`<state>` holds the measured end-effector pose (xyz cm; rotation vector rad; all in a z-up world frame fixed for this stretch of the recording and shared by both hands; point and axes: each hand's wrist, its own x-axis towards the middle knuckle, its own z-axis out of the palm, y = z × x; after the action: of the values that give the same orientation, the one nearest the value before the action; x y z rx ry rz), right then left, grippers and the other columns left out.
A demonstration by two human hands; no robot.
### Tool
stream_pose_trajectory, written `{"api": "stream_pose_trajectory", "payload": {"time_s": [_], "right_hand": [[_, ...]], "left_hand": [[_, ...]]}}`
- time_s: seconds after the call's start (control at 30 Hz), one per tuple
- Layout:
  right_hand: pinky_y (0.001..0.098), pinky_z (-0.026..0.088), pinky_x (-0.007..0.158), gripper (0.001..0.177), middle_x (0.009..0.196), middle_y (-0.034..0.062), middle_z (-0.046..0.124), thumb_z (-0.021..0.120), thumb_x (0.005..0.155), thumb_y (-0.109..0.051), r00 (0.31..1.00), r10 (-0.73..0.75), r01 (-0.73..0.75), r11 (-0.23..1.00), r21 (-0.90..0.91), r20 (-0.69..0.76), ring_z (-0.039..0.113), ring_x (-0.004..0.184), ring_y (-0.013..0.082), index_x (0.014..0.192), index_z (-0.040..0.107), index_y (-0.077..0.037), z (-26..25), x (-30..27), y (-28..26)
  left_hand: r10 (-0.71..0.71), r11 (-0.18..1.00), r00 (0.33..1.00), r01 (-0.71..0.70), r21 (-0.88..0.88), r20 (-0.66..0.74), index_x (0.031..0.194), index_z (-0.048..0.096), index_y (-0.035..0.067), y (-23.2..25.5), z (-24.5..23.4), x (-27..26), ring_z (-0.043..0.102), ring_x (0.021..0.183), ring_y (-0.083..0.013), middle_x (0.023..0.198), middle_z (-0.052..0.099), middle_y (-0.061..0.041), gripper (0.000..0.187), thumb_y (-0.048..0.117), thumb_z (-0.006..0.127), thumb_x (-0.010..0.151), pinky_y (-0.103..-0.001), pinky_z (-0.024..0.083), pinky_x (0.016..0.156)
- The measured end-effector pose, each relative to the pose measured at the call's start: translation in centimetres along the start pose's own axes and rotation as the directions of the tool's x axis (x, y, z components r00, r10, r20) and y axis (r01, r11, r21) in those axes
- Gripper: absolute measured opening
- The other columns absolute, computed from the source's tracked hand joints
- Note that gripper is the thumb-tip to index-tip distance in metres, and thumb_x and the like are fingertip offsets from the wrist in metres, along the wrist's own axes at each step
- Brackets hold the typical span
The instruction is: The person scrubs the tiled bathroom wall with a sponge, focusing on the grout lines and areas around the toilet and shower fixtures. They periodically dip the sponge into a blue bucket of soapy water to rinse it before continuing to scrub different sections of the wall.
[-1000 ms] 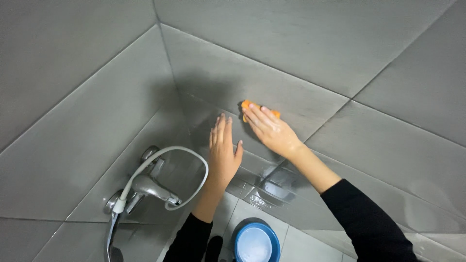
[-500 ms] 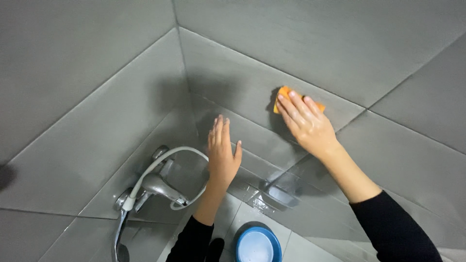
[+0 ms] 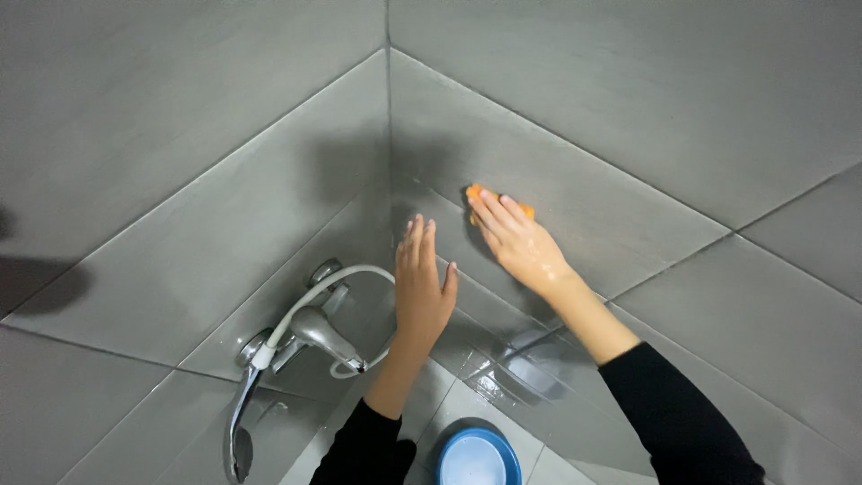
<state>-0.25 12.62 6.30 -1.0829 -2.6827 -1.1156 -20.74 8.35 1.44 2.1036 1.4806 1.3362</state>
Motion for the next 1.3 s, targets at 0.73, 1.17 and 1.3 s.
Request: {"api": "stream_pose_trajectory", "payload": {"time_s": [0.73,1.17,1.3], "right_hand": [[0.0429,0.038,0.121,0.048,0.155,0.0127,0.054,0.056,0.099,-0.017,0.93,0.26,-0.294,0.951,-0.1,-0.261,0.045,0.148,0.0288,0.143,0.064,-0.001,-4.8,5.8,3.6],[0.0434,0.038,0.119,0.046,0.153,0.0104,0.056,0.058,0.091,-0.014,0.957,0.205,-0.207,0.978,0.013,-0.207,0.047,0.146,0.0284,0.134,0.07,-0.002,-1.6,2.3,0.8],[0.0449,0.039,0.119,0.037,0.154,0.0097,0.056,0.059,0.1,-0.012,0.896,0.286,-0.295,0.955,0.027,-0.338,0.048,0.148,0.0297,0.134,0.07,-0.003,-2.9,4.4,2.5]], "left_hand": [[-0.051,0.998,0.998,0.05,0.026,0.042,0.153,0.034,-0.003,-2.2,-2.2,1.4,0.033,0.149,-0.042,0.159,0.036,-0.026,0.07,0.021,0.063,0.094,-0.054,0.026,0.12],[-0.024,0.995,0.999,0.022,0.095,0.021,0.151,0.037,-0.004,-3.9,-5.6,2.7,0.038,0.145,-0.0442,0.156,0.041,-0.027,0.07,0.019,0.066,0.092,-0.053,0.03,0.118],[0.021,0.999,1.0,-0.021,0.035,0.005,0.151,0.04,-0.003,-5.0,-6.1,3.0,0.041,0.147,-0.0427,0.157,0.043,-0.025,0.066,0.019,0.065,0.095,-0.05,0.034,0.12]]}}
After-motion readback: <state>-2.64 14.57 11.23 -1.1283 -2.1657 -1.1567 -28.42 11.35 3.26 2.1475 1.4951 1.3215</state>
